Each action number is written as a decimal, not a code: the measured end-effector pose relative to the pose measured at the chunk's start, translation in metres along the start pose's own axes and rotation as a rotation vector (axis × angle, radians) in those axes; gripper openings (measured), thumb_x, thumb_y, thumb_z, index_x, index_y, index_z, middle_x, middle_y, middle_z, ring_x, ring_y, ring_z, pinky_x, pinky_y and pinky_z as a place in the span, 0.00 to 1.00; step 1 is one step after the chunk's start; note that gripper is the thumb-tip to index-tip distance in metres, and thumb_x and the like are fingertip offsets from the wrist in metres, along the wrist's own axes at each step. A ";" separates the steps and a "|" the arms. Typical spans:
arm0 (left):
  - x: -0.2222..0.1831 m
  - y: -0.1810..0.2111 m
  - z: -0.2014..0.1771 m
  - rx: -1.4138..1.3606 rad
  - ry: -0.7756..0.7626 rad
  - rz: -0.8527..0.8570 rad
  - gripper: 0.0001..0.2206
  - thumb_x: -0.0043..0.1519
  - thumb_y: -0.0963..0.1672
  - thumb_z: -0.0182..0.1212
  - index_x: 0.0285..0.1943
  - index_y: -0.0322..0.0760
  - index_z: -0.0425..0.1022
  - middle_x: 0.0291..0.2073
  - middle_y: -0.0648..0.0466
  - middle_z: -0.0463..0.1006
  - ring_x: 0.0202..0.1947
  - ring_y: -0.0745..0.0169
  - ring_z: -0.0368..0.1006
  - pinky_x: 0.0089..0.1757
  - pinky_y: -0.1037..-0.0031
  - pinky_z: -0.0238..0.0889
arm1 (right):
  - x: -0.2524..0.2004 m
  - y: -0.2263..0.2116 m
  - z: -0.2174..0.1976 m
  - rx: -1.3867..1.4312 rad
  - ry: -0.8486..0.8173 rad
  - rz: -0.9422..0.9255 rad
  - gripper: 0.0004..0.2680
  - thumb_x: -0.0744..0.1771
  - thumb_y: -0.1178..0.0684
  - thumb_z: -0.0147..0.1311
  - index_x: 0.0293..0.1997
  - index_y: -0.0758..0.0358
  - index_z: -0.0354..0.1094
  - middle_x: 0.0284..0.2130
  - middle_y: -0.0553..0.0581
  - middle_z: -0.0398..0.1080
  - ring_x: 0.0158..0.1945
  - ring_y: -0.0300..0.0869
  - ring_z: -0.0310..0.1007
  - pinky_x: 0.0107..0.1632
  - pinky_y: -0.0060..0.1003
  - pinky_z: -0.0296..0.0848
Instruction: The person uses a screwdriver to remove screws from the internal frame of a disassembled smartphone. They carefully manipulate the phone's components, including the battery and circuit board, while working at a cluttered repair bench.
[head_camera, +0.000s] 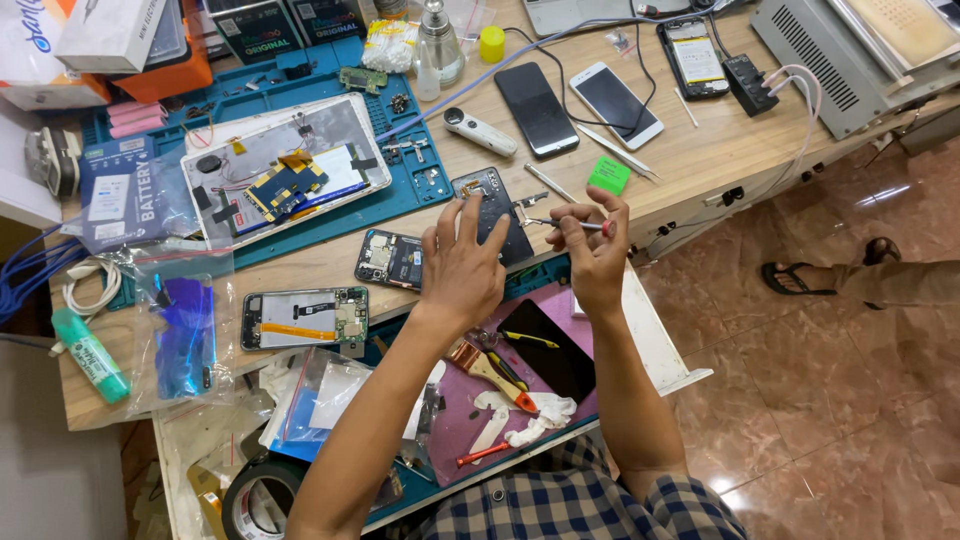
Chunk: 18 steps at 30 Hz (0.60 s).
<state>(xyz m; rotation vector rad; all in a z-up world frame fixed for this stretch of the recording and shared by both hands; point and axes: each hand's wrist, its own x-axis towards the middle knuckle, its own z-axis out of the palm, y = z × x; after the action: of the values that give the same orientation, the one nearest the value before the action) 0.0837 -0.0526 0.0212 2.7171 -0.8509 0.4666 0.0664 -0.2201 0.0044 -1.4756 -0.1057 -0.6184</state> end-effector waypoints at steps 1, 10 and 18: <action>0.004 0.001 0.001 0.002 0.001 0.003 0.19 0.53 0.42 0.50 0.56 0.42 0.67 0.59 0.42 0.53 0.58 0.44 0.44 0.46 0.63 0.39 | 0.001 0.001 0.000 0.002 0.003 -0.003 0.13 0.66 0.62 0.45 0.54 0.68 0.46 0.33 0.64 0.68 0.27 0.40 0.71 0.30 0.28 0.70; 0.004 -0.002 0.022 0.000 -0.088 -0.060 0.20 0.51 0.42 0.47 0.53 0.45 0.71 0.64 0.43 0.44 0.60 0.41 0.35 0.44 0.58 0.35 | -0.001 -0.001 0.001 -0.046 -0.035 0.037 0.14 0.65 0.63 0.46 0.55 0.67 0.47 0.34 0.62 0.68 0.28 0.38 0.71 0.32 0.25 0.71; 0.000 0.000 0.004 -0.006 -0.115 -0.082 0.19 0.51 0.42 0.47 0.53 0.43 0.71 0.65 0.45 0.42 0.60 0.42 0.35 0.44 0.58 0.36 | -0.006 0.014 0.007 -0.068 -0.101 0.079 0.11 0.63 0.65 0.49 0.48 0.70 0.54 0.36 0.64 0.71 0.30 0.43 0.75 0.31 0.27 0.74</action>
<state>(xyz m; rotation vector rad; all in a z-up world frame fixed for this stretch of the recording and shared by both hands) 0.0845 -0.0543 0.0176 2.7830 -0.7643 0.2923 0.0698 -0.2119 -0.0102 -1.5699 -0.1048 -0.4873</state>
